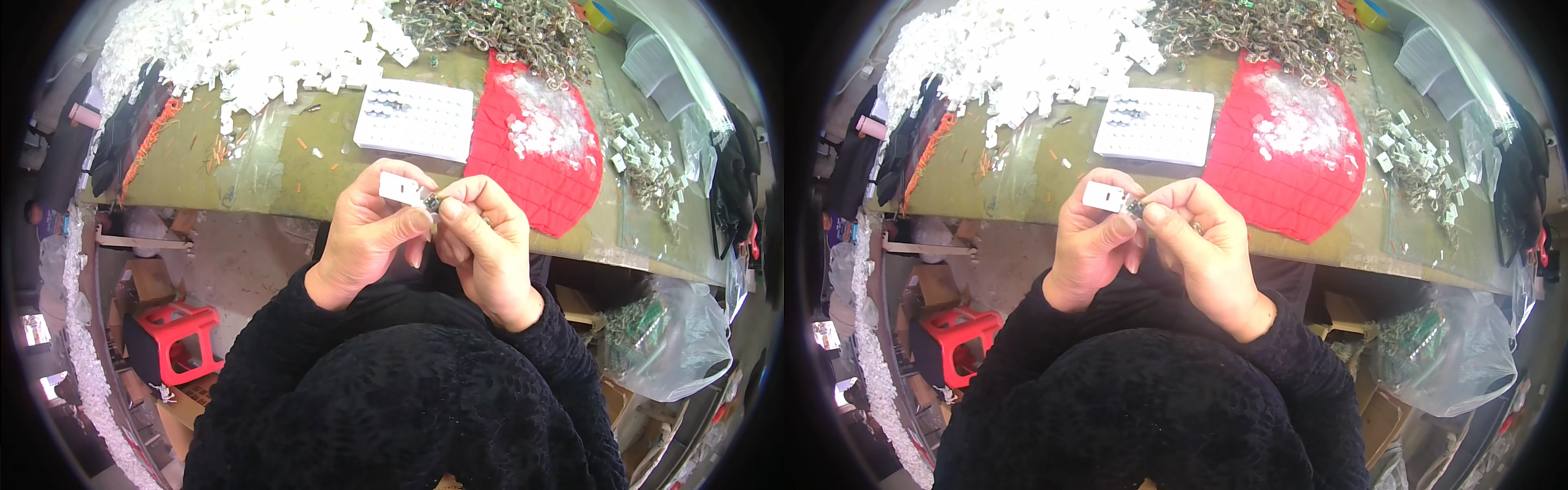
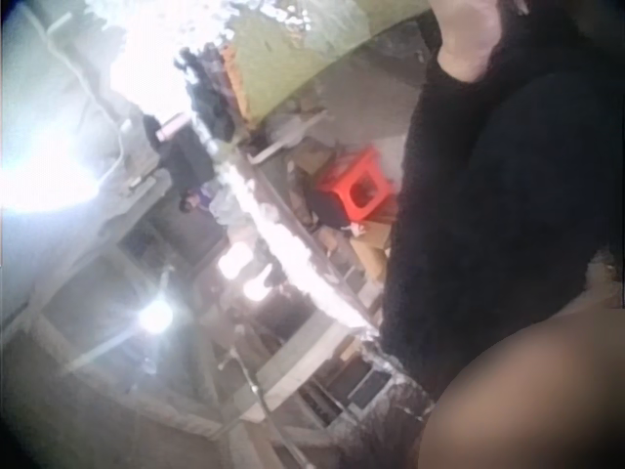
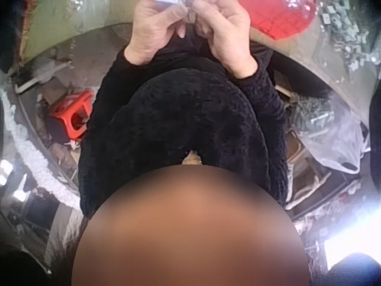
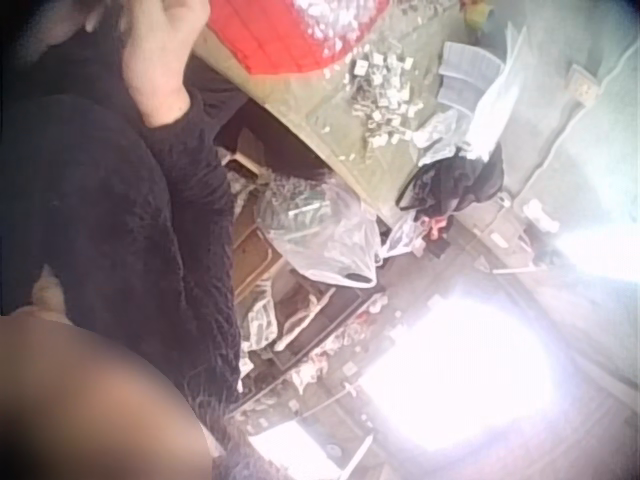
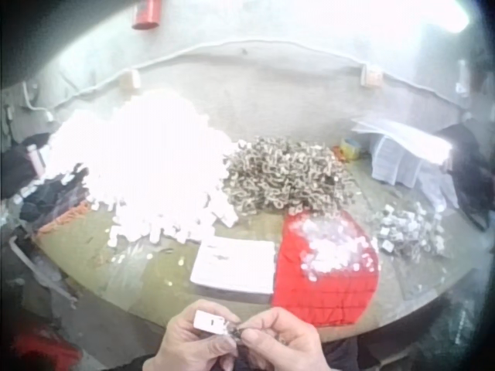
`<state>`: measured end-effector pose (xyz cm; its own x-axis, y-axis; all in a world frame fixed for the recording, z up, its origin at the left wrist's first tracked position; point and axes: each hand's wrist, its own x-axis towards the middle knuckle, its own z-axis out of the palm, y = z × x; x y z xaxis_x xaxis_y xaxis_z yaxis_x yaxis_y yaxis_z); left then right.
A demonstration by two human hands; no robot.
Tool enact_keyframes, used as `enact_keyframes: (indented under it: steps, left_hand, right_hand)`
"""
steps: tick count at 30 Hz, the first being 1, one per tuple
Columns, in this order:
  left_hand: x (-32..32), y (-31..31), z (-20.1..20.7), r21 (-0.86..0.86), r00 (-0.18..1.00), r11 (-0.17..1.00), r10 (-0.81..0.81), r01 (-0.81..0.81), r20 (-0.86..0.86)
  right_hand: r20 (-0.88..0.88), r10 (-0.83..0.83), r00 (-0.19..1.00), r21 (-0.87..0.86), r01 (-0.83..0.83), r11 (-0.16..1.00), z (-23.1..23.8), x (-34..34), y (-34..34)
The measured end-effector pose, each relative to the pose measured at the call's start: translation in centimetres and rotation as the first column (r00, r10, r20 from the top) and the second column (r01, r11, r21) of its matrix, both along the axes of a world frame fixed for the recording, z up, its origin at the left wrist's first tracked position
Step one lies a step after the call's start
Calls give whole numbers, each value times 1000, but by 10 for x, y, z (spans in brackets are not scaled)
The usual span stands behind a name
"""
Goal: The person repeatedly picks small white plastic housings and metal pins from a tray, inserts the pins into the housings, and places the assembled units on a red cloth. The person handles each unit one at a time, using both hands to align and press the parts together.
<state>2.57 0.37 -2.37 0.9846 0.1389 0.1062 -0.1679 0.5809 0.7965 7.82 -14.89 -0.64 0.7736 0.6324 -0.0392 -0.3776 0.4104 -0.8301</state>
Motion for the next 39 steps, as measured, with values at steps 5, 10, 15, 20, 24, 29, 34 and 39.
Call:
enact_keyframes:
  steps: [5, 10, 15, 20, 24, 29, 34, 39]
  left_hand:
    - [-1, 0, -5, 78, 998, 997, -13, 9, 54]
    - [-1, 0, -6, 119, 999, 992, 33, -38, 42]
    - [-3, -6, 3, -119, 994, 991, 45, -56, -96]
    - [-4, -10, 7, -153, 986, 986, 43, -68, -161]
    - [-4, -16, 8, -10, 978, 990, 139, -142, -158]
    - [-3, -22, 8, 117, 964, 973, 218, -201, -156]
    - [-2, -13, 6, -24, 961, 993, 105, -115, -257]
    - [1, -9, 1, -340, 933, 940, -95, -30, -347]
  right_hand:
    - [281, -106, 954, -160, 156, 975, -2, -13, -2]
    - [592, -111, 798, -154, 248, 956, -10, -13, 2]
    - [643, -162, 748, -158, 336, 928, -16, -9, 4]
    - [742, -155, 652, -249, 483, 840, -13, -10, 5]
    - [792, -110, 600, -305, 546, 780, -8, -6, 1]
    - [624, -176, 762, -337, 465, 818, -7, -2, 2]
    - [620, -97, 779, -430, 441, 788, -10, -1, 2]
    - [629, -90, 772, -436, 446, 782, -10, 2, 1]
